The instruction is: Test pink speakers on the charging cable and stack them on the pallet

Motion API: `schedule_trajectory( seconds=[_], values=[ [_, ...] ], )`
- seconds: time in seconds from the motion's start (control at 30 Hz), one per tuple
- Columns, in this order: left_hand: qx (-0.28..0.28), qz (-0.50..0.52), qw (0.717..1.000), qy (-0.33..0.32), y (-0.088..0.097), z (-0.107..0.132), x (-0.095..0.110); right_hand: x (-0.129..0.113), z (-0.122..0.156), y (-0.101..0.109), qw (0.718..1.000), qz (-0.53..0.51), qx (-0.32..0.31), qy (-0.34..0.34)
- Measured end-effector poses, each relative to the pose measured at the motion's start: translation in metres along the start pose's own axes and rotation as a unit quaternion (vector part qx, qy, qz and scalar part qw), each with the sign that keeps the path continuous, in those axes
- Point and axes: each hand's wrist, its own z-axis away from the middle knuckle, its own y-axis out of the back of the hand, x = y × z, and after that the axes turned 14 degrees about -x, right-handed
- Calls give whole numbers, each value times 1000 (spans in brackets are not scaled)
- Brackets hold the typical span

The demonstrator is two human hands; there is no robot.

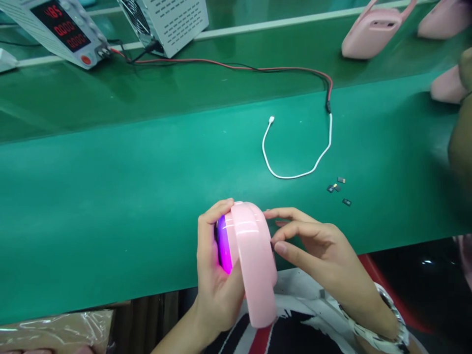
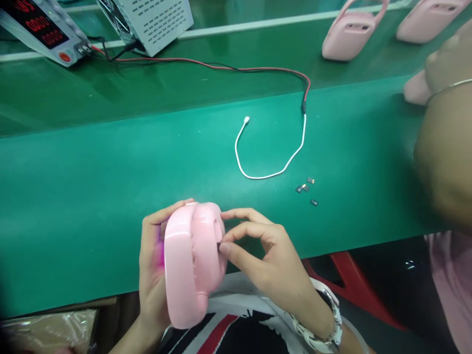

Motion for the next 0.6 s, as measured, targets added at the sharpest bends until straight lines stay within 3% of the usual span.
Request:
schedule_trajectory(
  seconds=[0.6],
  values=[
    [-28, -86, 994, -62, -3, -1, -1, 0, 2, 1, 999, -20, 7, -31]
  ],
)
